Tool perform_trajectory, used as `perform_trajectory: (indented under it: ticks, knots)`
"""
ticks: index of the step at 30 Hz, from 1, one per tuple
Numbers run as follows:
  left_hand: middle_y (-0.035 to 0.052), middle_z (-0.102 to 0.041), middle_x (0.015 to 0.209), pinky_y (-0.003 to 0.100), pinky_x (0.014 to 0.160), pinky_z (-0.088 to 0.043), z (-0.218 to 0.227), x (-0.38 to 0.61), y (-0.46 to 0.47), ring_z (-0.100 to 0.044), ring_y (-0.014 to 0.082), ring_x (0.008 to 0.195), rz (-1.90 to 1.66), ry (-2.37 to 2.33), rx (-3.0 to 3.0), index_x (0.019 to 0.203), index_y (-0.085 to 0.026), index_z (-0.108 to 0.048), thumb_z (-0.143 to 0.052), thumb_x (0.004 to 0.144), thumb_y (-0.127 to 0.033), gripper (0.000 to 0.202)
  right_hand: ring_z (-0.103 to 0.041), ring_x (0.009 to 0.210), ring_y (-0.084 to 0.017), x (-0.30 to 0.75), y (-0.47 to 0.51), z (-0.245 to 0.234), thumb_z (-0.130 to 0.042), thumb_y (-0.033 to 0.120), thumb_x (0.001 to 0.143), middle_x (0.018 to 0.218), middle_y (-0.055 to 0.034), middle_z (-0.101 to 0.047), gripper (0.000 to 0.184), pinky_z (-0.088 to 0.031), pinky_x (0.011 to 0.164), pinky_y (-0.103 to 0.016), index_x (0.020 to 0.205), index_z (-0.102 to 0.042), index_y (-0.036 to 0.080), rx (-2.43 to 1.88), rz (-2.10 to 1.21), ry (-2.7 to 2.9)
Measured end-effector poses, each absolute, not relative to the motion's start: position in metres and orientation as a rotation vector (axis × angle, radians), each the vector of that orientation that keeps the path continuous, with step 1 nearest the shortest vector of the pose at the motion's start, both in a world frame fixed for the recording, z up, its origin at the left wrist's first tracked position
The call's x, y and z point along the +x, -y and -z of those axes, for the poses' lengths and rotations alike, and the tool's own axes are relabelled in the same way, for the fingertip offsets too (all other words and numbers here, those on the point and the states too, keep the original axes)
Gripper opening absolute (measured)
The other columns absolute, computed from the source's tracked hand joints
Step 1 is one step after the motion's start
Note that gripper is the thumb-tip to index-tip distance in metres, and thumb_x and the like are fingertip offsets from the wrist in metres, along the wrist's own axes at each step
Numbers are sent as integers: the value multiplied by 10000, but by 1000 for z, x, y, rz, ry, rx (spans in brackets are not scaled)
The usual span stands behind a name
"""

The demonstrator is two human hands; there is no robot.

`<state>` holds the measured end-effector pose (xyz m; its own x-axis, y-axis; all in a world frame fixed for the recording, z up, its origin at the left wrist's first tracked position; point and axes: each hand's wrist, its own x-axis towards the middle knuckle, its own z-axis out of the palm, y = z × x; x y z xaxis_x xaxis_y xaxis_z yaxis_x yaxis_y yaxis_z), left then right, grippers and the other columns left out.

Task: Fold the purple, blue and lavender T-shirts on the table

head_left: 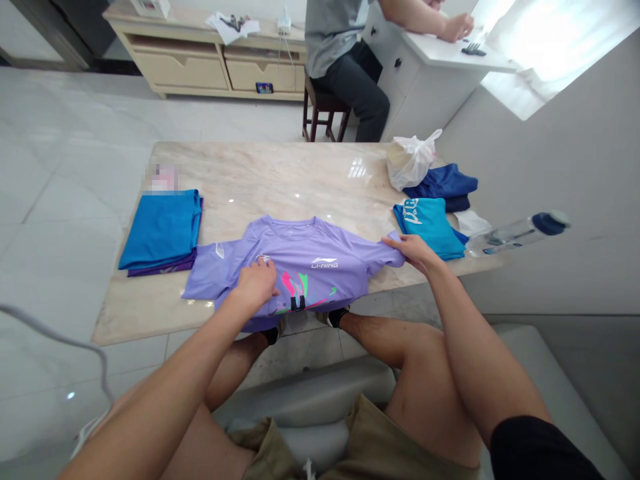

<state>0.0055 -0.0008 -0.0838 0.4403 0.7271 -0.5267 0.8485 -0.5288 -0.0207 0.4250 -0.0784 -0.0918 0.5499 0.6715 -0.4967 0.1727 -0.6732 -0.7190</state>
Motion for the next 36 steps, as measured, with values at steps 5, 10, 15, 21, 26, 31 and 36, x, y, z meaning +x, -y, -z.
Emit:
perform_trajectory:
  ticks: [5,10,15,21,26,31,36]
  knots:
    - [390,-429,1676,528,1050,-557,85,5,2,-611,489,1396,714,-1362,2449,1651,-15,-462,-827,906,-365,901,-699,796,-221,431,85,95,-985,418,760,724,-37,-693,381,-587,683,-281,795,-710,157,-2341,-951,768]
    - [400,-423,1673,516,1056,-564,84,5,3,-608,485,1402,764,-1339,2485,1660,19,-422,-804,930,-398,923,-683,806,-197,434,79,103,-741,474,979,826,-53,-726,326,-579,736,-280,908,-730,156,-2275,-674,922]
    - [397,-421,1677,516,1071,-562,83,9,2,-604,487,1414,803,-1329,2497,1664,13,-418,-792,948,-414,914,-589,709,-195,442,81,106,-771,487,918,620,-19,-578,432,-481,669,-264,649,-625,184,-2497,-559,942]
    - [364,-497,1641,510,1065,-568,67,15,3,-644,468,1381,832,-1302,2461,1626,-26,-491,-749,996,-410,782,-697,918,-290,426,80,92,-581,472,1060,871,-132,-736,427,-517,804,-310,827,-720,143,-2586,-443,1036]
    - [224,-668,1523,470,1023,-577,45,7,4,-689,414,1333,705,-1224,2469,1562,-175,-576,-656,1049,-482,603,-733,1145,-402,381,69,62,-482,450,1132,1196,-298,-742,470,-549,978,-463,1262,-742,81,-2851,-79,1182]
    - [182,-686,1520,442,1028,-565,41,-28,1,-683,389,1353,565,-1282,2400,1505,-222,-626,-657,1029,-518,562,-772,1096,-359,309,57,48,-471,451,1153,1121,-243,-778,450,-564,983,-425,1258,-759,121,-2632,-185,1533]
    - [169,-705,1499,410,1090,-540,66,-90,-23,-678,363,1367,413,-1350,2275,1452,-187,-671,-626,998,-538,576,-783,813,-225,271,54,67,-330,489,1192,940,-102,-816,575,-596,872,-318,1086,-794,167,-2039,-800,1912]
